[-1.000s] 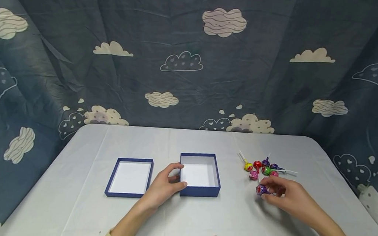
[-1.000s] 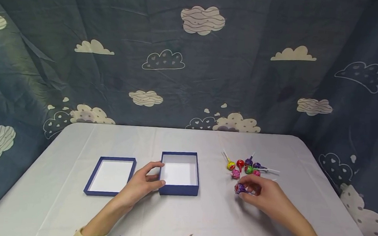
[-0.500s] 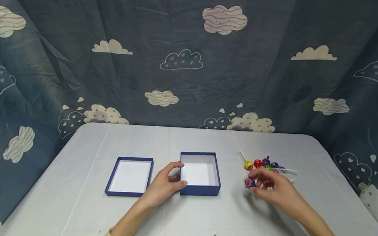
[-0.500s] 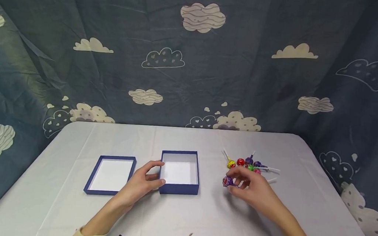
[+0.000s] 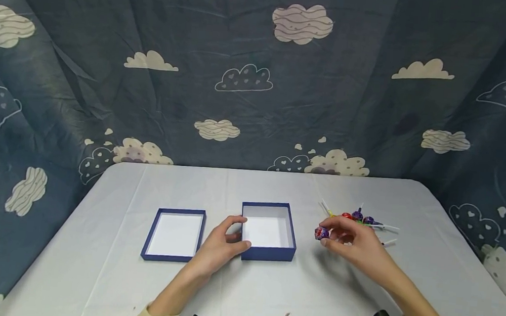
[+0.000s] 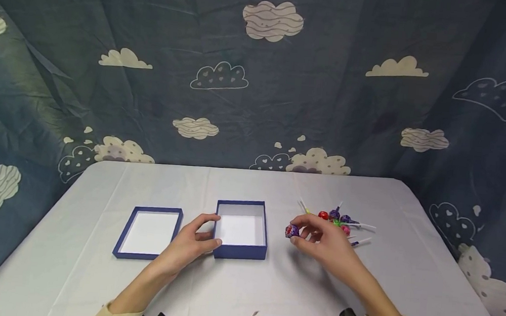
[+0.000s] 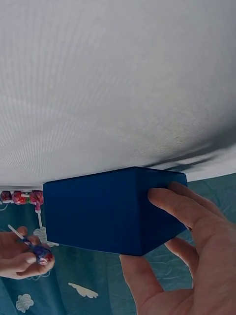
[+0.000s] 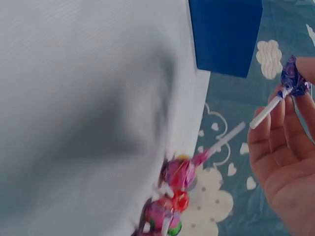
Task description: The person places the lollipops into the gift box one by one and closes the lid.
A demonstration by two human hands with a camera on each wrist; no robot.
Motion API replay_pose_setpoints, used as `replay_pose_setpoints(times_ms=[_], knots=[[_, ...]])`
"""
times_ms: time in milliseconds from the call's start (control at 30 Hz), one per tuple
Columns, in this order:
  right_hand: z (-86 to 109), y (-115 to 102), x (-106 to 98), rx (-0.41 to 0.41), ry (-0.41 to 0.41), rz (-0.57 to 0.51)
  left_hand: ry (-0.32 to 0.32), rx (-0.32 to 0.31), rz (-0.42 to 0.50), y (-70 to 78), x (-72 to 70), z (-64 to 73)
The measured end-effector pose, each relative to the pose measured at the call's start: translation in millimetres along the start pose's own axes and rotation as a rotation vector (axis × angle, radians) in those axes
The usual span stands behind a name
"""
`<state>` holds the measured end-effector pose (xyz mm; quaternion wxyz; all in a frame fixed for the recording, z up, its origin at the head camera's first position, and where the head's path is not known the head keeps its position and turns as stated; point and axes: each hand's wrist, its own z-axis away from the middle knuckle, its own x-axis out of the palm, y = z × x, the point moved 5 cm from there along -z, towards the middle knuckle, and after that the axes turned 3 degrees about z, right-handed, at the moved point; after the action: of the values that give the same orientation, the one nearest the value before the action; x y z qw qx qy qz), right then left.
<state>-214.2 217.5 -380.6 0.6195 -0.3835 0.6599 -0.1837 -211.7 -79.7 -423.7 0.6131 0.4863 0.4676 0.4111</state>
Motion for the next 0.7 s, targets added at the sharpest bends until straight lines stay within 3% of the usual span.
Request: replay_pose_setpoints(times_ms=[200,700], knots=[[-10.3,-9,6,-0.030,-0.026,-0.032,-0.023,0.003,0.025,1.3,1.5,0.1],[-31.5,-24,27,-0.118,-0.053,-0.203,-0.009,-0.001,0.015,0.5,-0.3,0.5]])
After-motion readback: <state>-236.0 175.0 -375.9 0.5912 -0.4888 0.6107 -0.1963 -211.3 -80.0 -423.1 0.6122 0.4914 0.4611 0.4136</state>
